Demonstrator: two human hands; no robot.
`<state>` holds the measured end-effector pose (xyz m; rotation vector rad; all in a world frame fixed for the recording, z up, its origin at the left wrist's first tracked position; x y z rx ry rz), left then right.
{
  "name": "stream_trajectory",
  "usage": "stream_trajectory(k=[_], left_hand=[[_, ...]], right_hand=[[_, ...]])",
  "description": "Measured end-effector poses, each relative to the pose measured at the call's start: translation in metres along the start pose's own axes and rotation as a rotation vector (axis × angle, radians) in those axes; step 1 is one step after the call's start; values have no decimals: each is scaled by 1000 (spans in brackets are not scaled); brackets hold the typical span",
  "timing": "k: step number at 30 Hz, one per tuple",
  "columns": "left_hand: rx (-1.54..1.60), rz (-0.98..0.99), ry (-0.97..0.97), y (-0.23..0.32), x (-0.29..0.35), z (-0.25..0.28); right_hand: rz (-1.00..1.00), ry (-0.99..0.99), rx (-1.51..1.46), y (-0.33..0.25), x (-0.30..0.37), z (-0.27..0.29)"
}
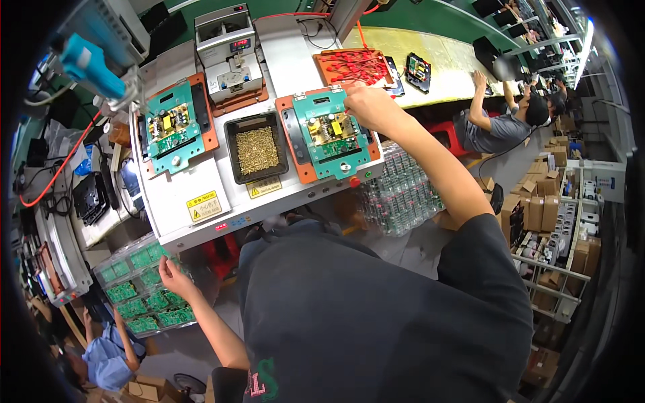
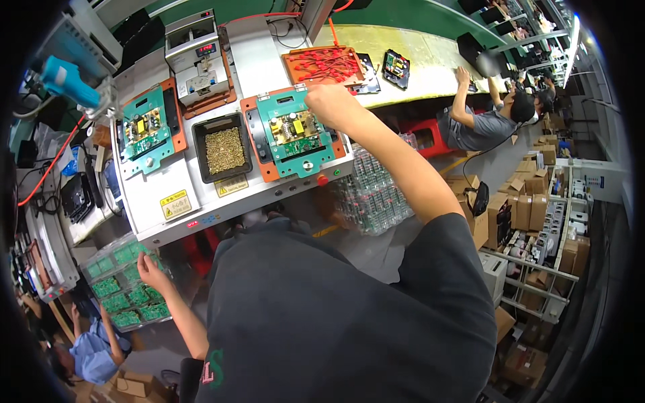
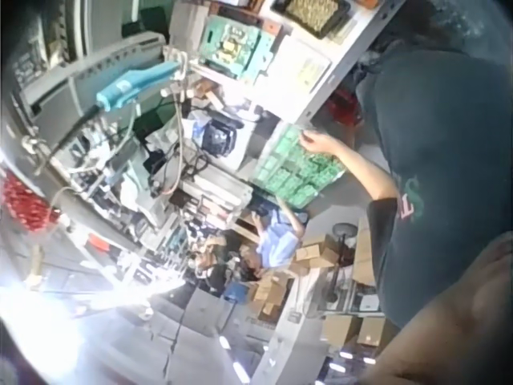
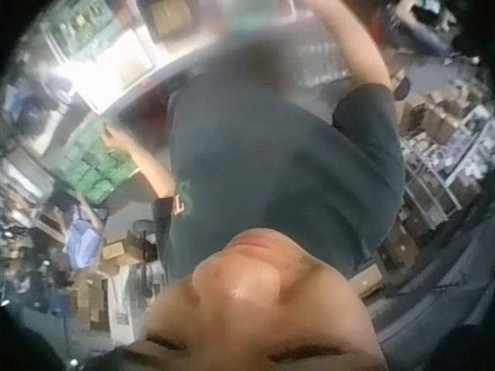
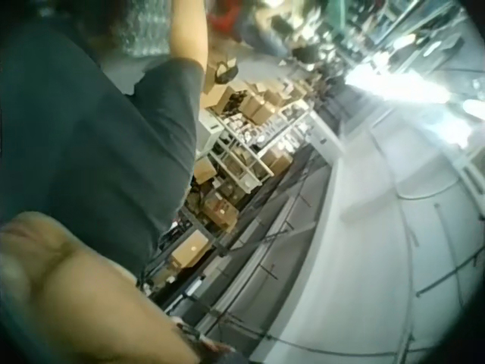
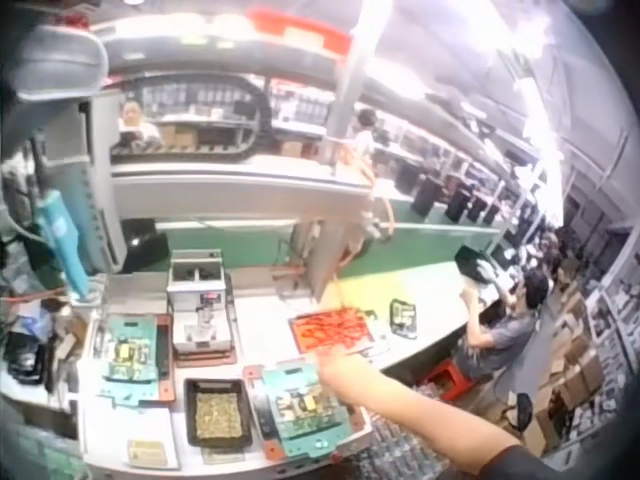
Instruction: Assembling electronic modules by installing circuit boards into plastic housings and using a testing jig.
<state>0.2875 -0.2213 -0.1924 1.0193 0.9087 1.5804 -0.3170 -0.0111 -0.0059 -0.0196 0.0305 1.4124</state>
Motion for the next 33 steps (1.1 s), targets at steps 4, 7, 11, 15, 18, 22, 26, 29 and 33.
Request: stream_trajectory(k=[4,7,11,15,18,22,26,29,33], left_hand=[[-10,14,-14,-9,-4,0],[46,1,-45,-8,-16,-6],[8,-47,1,12,-19,-12],[-48,-49,8,10,-29,-1],[-48,-31,0,-2,-35,10],[-40,-26,-24,-4,-38,10],[-42,-22,-37,-2,-41,4],[-47,-17,-37,-2,-41,4],[-41,-7,-43,-4,-37,6]], right_hand=[[67,-107,92,-7,-10,3],[135,-169,129,-7,-18,0],[83,-327,-44,14,-27,-6],[-3,-381,-125,15,-21,9],[-64,-346,-103,0,-17,13],[-79,-302,-52,-1,-14,12],[-65,-290,-7,-1,-13,12],[-78,-298,-26,-3,-13,13],[-61,-270,-56,-4,-13,12]])
Point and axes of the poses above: each hand's wrist, its own x-axis away from the middle knuckle, its own z-axis out of the back of the hand, y = z × x, the point moved 5 cm from there along -x, towards the middle knuckle, and after that the axes turned 1 degree about y, right-handed, at the moved point
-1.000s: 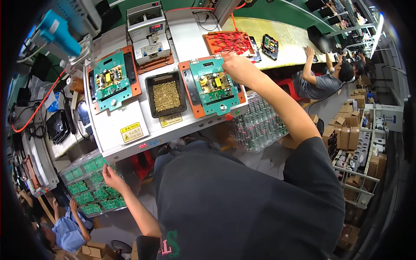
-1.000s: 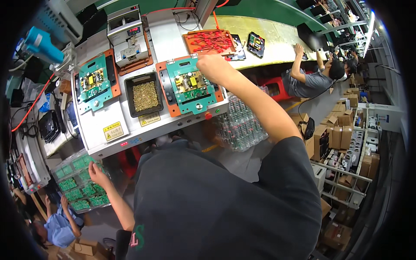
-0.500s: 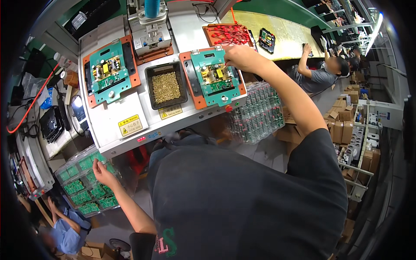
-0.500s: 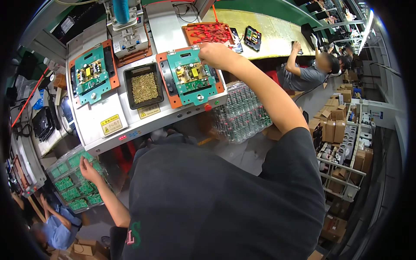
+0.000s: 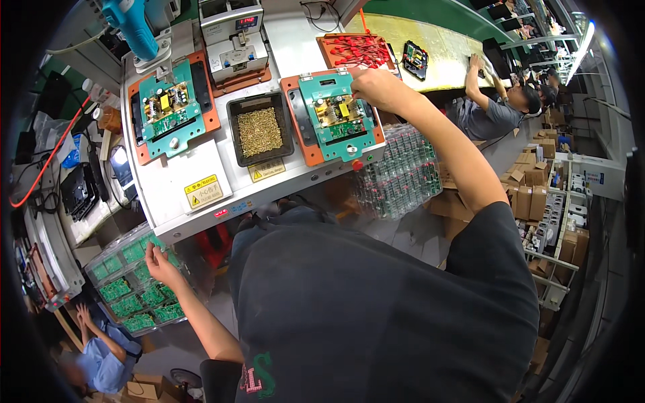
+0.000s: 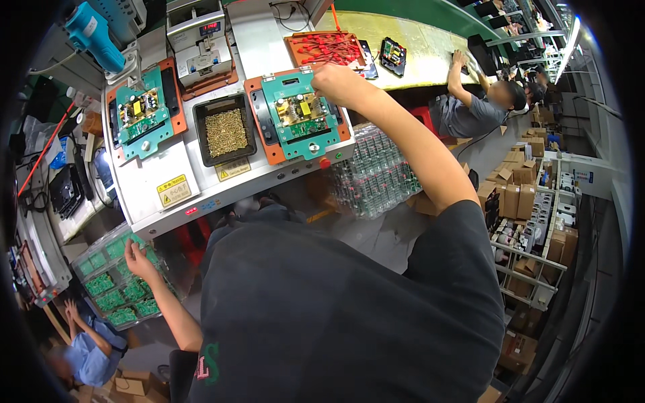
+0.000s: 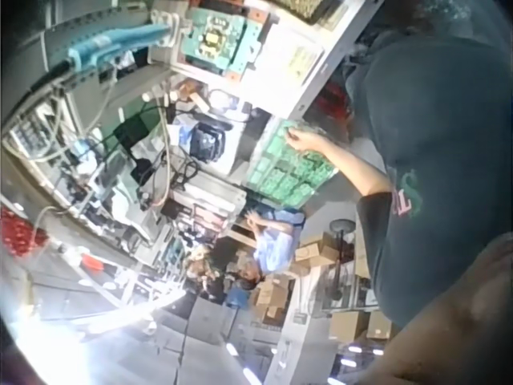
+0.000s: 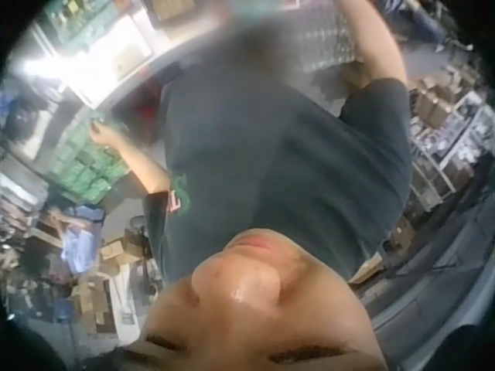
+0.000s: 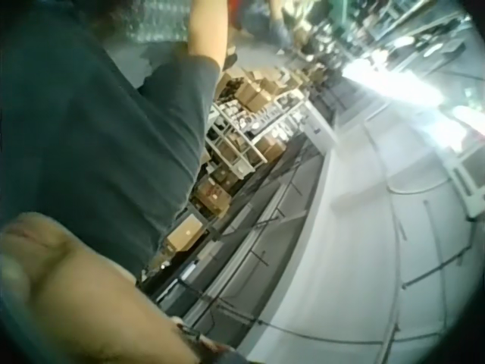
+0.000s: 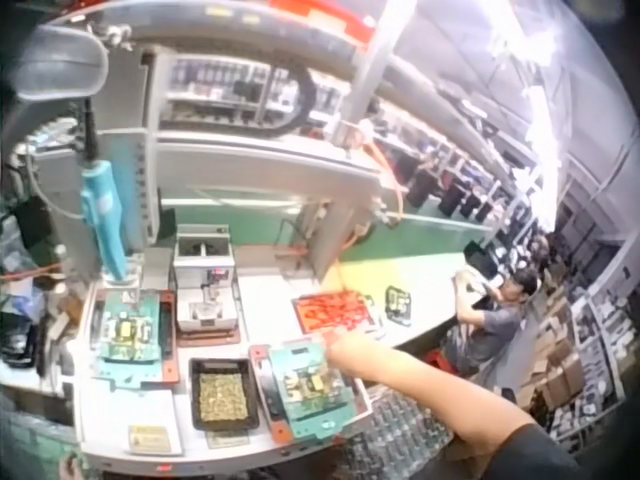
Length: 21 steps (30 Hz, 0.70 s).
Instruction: Assembling electronic modules by installing circuit boards into plastic housings and using a testing jig.
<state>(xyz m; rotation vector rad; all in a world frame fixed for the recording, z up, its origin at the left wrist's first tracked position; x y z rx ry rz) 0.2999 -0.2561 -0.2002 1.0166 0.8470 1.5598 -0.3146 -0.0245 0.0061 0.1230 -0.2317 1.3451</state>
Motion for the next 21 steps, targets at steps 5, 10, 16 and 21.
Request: stream_trajectory(k=[5,10,16,21], left_hand=[[-8,7,-13,-1,5,-1],[52,-5,-53,-2,6,-18],[133,7,-33,10,11,-24],[68,-42,-10,0,9,-8]], right_hand=[[44,-3,-36,5,-3,-7],[56,-79,-4,11,-9,-11],[80,574,19,-30,35,42],[-678,337,-227,-79,101,-30]])
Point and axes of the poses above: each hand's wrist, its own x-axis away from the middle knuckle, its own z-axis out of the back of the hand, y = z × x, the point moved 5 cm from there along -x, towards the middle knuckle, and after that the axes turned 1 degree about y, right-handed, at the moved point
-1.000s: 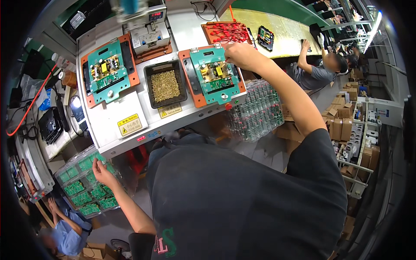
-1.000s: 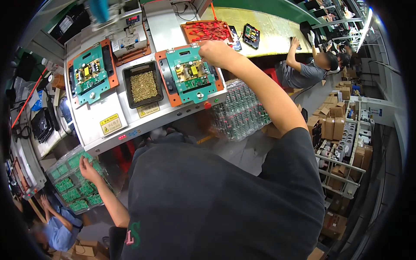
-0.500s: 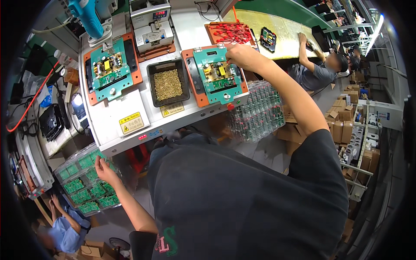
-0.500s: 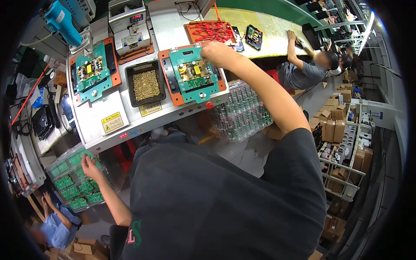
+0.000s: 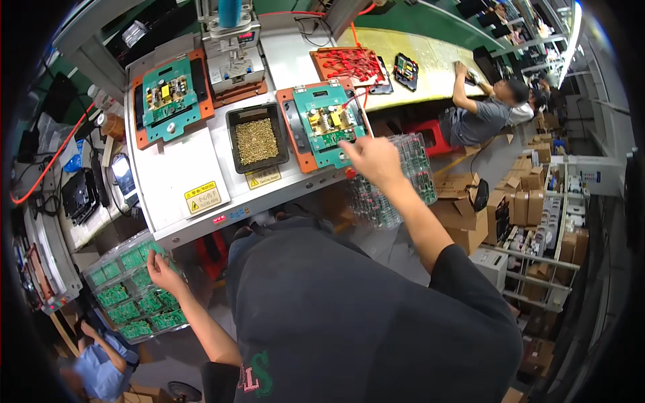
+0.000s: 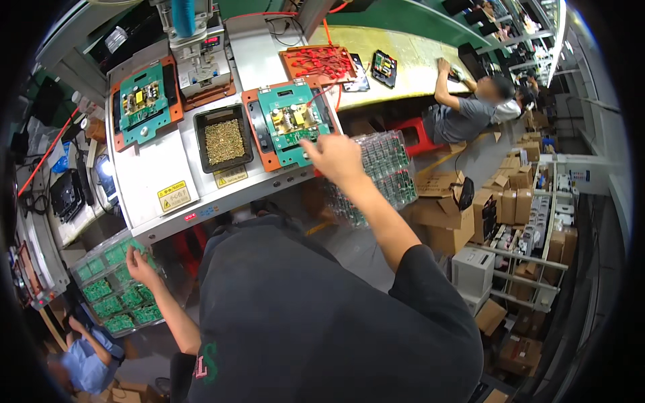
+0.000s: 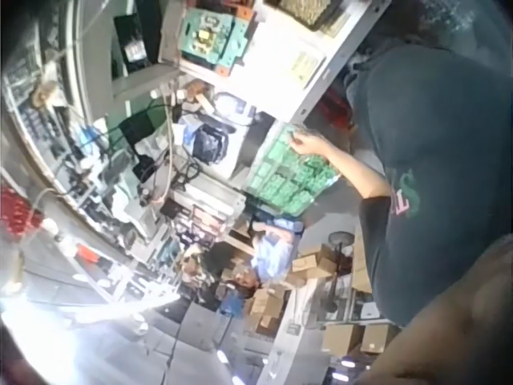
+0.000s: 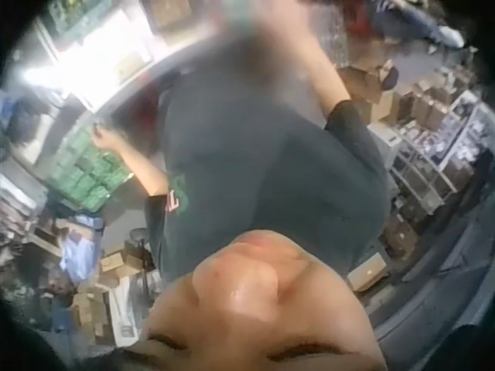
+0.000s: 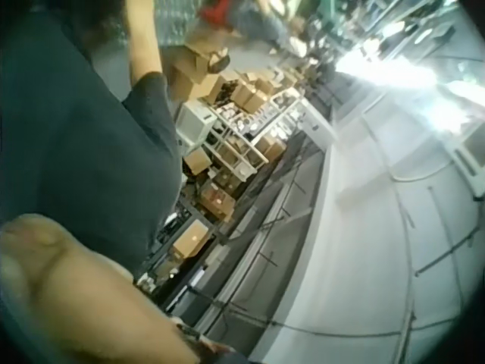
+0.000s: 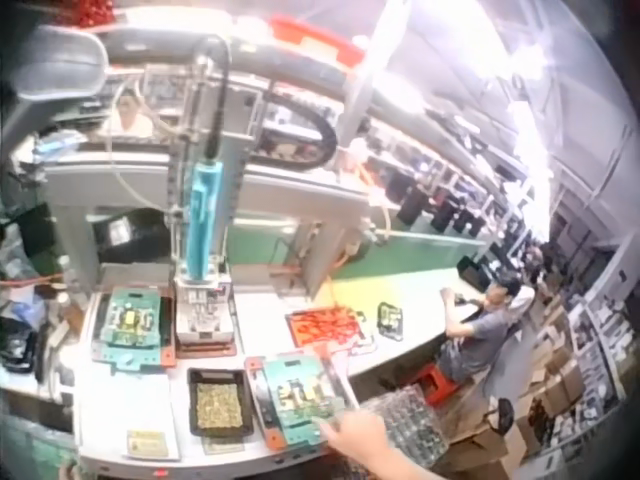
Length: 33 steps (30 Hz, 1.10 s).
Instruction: Assembling electronic modules by installing circuit boards into plastic housings and using a testing jig.
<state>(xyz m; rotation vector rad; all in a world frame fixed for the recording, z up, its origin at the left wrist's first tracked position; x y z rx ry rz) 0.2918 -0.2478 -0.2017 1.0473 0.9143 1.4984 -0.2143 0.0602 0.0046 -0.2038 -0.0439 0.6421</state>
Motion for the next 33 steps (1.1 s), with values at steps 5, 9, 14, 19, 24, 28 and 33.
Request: stream_trajectory(k=[5,9,14,19,24,28,33], left_hand=[[-59,21,-29,4,-4,2],[-35,-5,-48,6,-18,0],[-34,-39,-66,1,-26,3],[-2,-17,-6,-13,-36,15],[-38,-116,39,27,-29,12],[14,-144,186,26,7,13],[4,71,292,9,115,-1]], right_hand=[[102,74,-7,-4,20,-34],[233,60,-70,-9,29,-23],[511,127,-89,4,29,-9],[676,489,-2,-2,-21,75],[611,912,-150,-38,-120,116],[119,346,-590,44,-127,44],[473,15,-558,54,-130,8]])
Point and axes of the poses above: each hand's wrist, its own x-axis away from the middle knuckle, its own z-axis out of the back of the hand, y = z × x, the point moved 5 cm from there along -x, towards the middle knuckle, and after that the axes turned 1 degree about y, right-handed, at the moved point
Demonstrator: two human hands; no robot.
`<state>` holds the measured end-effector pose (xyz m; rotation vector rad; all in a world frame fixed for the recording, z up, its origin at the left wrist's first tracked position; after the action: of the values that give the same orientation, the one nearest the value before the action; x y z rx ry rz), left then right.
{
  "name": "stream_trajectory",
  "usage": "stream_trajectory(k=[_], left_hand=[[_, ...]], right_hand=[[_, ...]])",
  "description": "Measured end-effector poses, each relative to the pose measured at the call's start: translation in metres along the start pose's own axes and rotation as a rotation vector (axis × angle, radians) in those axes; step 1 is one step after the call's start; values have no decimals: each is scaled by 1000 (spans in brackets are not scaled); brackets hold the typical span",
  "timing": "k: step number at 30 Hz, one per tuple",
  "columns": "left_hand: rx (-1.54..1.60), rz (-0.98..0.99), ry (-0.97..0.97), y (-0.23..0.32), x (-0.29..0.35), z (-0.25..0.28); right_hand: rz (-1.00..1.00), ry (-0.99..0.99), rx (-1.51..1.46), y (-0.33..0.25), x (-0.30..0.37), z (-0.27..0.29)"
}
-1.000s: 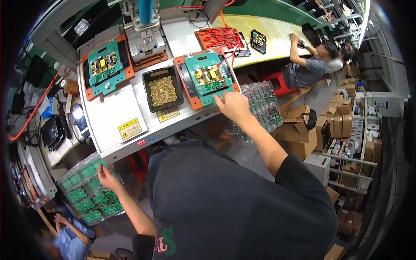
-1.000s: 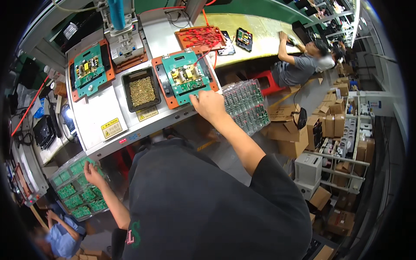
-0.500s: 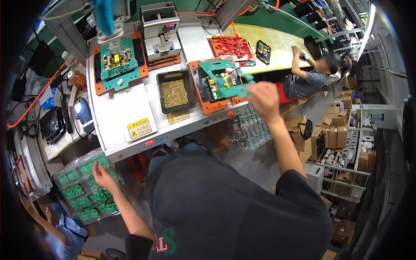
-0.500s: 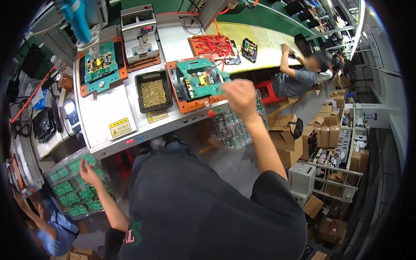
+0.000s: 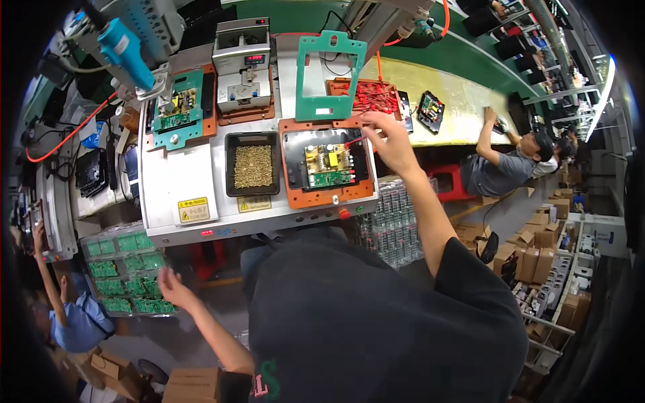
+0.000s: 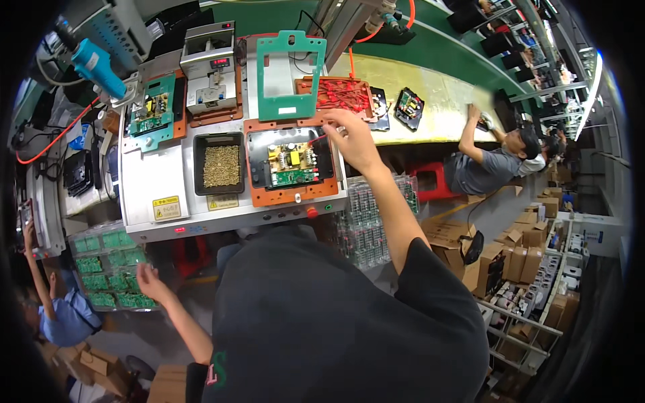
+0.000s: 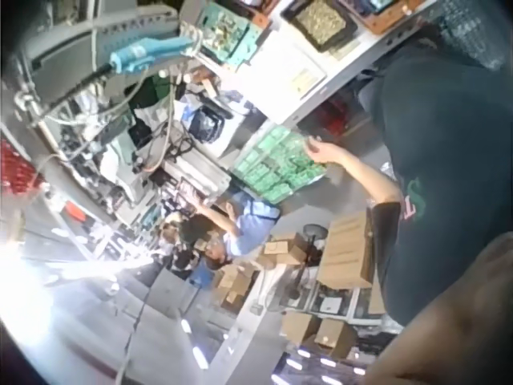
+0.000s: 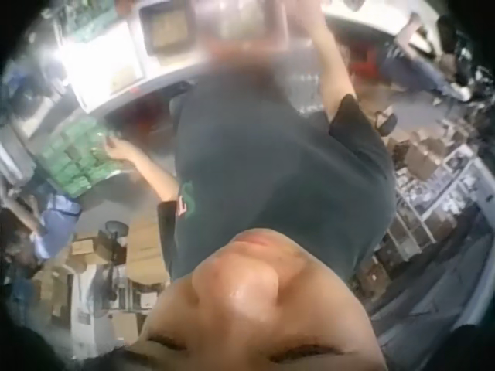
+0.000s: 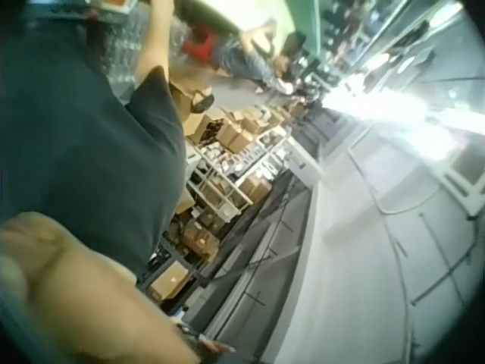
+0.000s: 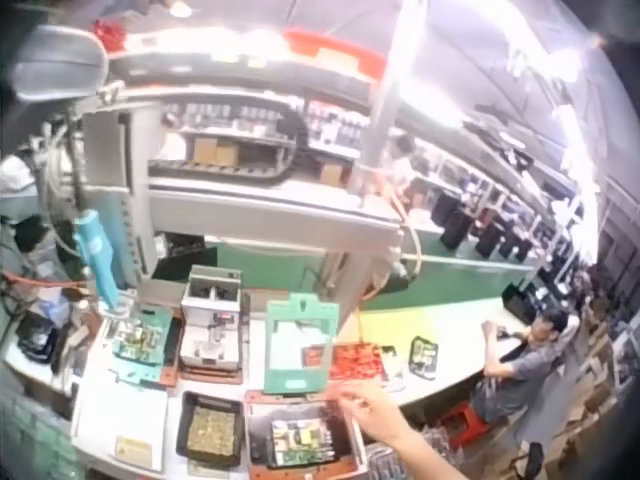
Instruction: Assembling electronic modules by installing circuit boards into plastic housings and using a testing jig.
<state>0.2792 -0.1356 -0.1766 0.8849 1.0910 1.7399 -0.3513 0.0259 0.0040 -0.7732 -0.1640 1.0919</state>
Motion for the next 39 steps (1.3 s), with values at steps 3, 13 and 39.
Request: stream_trajectory(k=[3,13,39], left_hand=[[-24,43,16,5,58,-3],[73,-67,-60,54,95,-50],[-333,-49,-403,4,49,-46]], right_hand=[[112,-144,102,7,-12,-2],[524,-492,640,-16,-64,-84],[-849,1039,-756,455,217,214]])
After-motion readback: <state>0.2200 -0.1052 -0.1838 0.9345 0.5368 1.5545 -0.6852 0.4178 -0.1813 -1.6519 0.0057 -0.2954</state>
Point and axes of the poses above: each hand's wrist, its own x-axis away from the middle knuckle, its own z-axis out of the back of the hand, y = z × x, the point moved 5 cm from there along -x, towards the middle knuckle, and after that the axes turned 1 degree about y, right-handed, at the moved point
